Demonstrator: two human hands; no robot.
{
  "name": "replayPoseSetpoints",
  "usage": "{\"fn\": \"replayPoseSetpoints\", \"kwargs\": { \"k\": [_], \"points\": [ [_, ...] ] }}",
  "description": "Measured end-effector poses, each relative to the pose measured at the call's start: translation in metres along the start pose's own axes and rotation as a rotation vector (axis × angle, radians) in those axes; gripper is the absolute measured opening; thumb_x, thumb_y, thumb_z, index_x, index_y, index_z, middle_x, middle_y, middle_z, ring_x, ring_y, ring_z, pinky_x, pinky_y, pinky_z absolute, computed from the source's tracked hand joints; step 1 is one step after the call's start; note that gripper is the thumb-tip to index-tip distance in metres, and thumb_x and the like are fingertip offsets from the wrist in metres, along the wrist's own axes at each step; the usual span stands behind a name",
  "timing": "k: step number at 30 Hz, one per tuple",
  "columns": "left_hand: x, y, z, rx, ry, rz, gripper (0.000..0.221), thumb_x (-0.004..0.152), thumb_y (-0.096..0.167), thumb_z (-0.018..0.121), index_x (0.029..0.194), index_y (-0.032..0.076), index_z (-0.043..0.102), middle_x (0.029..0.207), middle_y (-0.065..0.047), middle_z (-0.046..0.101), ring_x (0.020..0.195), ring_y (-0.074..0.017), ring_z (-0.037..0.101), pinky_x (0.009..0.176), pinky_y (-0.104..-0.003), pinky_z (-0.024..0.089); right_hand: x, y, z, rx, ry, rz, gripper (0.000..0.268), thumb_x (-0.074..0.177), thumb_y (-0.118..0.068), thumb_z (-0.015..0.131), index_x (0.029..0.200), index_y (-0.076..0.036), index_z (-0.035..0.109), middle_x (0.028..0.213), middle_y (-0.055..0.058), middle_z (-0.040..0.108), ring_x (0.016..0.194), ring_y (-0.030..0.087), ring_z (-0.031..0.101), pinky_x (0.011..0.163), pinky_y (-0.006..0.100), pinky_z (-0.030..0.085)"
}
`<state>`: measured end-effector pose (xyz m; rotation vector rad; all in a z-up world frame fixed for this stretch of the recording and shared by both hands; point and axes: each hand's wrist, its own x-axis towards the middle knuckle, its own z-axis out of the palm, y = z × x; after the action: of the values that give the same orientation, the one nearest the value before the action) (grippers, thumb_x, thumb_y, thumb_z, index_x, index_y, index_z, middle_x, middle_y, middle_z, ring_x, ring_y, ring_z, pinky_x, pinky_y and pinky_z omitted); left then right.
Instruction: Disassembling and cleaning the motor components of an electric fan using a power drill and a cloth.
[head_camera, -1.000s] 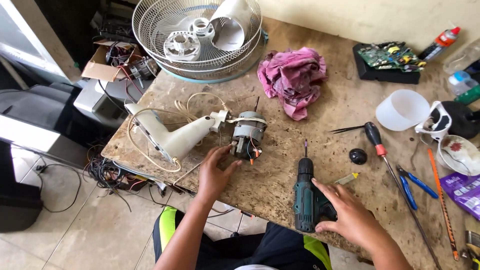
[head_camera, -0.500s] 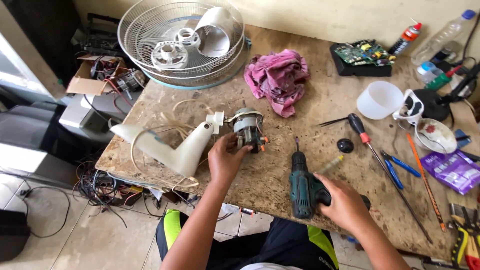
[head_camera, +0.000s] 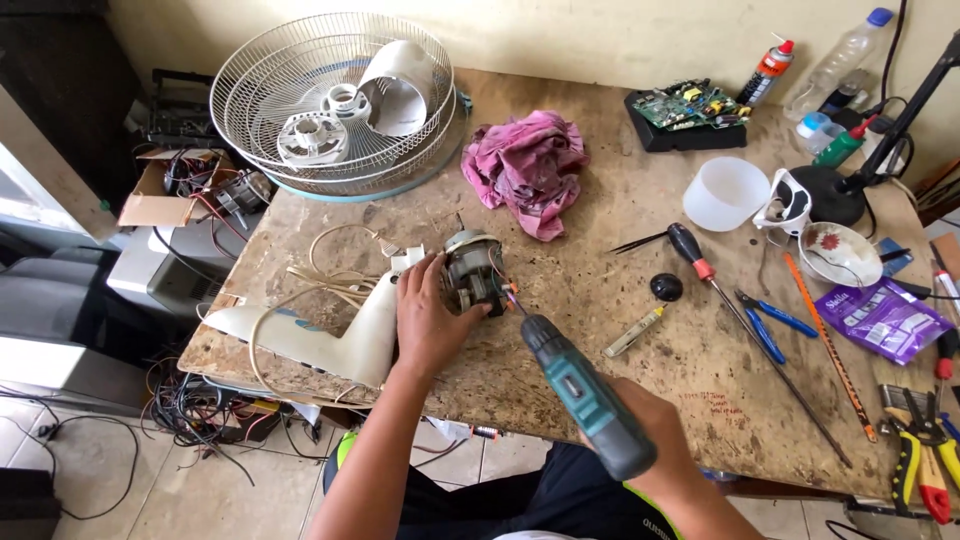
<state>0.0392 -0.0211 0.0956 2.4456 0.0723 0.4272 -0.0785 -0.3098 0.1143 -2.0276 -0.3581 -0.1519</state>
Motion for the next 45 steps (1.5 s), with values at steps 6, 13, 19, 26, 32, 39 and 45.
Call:
{"fn": "replayPoseSetpoints", "kwargs": {
  "k": [6,13,19,26,32,39,45],
  "points": [
    [0.004,0.018,-0.02,0.01,-0.185,-0.024,0.096,0.078,0.053,0.078,0.153,0.006,0.042,0.157,-0.012,0.046,0.146,-0.033,0.029,0.118,-0.053,0.032,0.021,0.004,0.03,-0.375,0.038,-0.418,0.029,0.089,-0.027,0.076,0.108,-0.007,0.068,0.086,0.006,0.078,0.068,0.014,0.077,0.052,0.024,0.064],
    [0.012,0.003,-0.011,0.076,-0.185,0.02,0.093,0.077,0.057,0.075,0.15,0.008,0.047,0.154,-0.008,0.051,0.139,-0.0361,0.034,0.112,-0.052,0.037,0.03,0.009,0.048,-0.551,0.042,-0.412,0.04,0.084,-0.021,0.077,0.12,-0.007,0.068,0.088,0.006,0.074,0.072,0.02,0.071,0.056,0.034,0.058],
    [0.013,0.0,-0.009,0.071,-0.169,0.039,0.091,0.077,0.056,0.076,0.149,0.008,0.048,0.151,-0.01,0.053,0.137,-0.038,0.036,0.11,-0.053,0.038,0.028,0.017,0.053,-0.627,0.045,-0.417,0.041,0.085,-0.019,0.076,0.123,-0.006,0.067,0.09,0.007,0.073,0.071,0.021,0.07,0.059,0.035,0.059],
    [0.015,0.006,-0.015,0.067,-0.214,-0.013,0.092,0.079,0.058,0.074,0.152,0.011,0.045,0.152,-0.01,0.052,0.138,-0.0381,0.035,0.111,-0.054,0.038,0.033,0.016,0.051,-0.625,0.033,-0.439,0.044,0.084,-0.018,0.076,0.125,-0.005,0.066,0.089,0.008,0.072,0.071,0.022,0.07,0.059,0.037,0.06],
    [0.016,0.014,-0.024,0.089,-0.248,-0.014,0.099,0.08,0.055,0.075,0.16,0.016,0.033,0.15,-0.012,0.053,0.134,-0.041,0.036,0.11,-0.055,0.037,0.039,0.002,0.046,-0.568,0.04,-0.464,0.035,0.088,-0.024,0.078,0.116,-0.004,0.069,0.087,0.008,0.075,0.066,0.019,0.072,0.053,0.033,0.06],
    [0.024,0.0,-0.018,0.165,-0.227,0.066,0.091,0.072,0.058,0.078,0.151,0.02,0.051,0.146,-0.008,0.057,0.139,-0.04,0.034,0.108,-0.058,0.035,0.033,0.012,0.05,-0.602,0.01,-0.381,0.04,0.086,-0.02,0.076,0.122,-0.004,0.066,0.089,0.007,0.072,0.071,0.022,0.07,0.055,0.036,0.058],
    [0.022,-0.006,-0.016,0.076,-0.108,0.08,0.095,0.058,0.061,0.085,0.143,0.024,0.062,0.141,0.0,0.065,0.137,-0.0315,0.046,0.11,-0.049,0.038,0.031,0.01,0.051,-0.361,0.012,-0.225,0.041,0.089,-0.034,0.063,0.124,-0.012,0.065,0.097,0.009,0.07,0.096,0.037,0.071,0.077,0.042,0.059]
  ]
}}
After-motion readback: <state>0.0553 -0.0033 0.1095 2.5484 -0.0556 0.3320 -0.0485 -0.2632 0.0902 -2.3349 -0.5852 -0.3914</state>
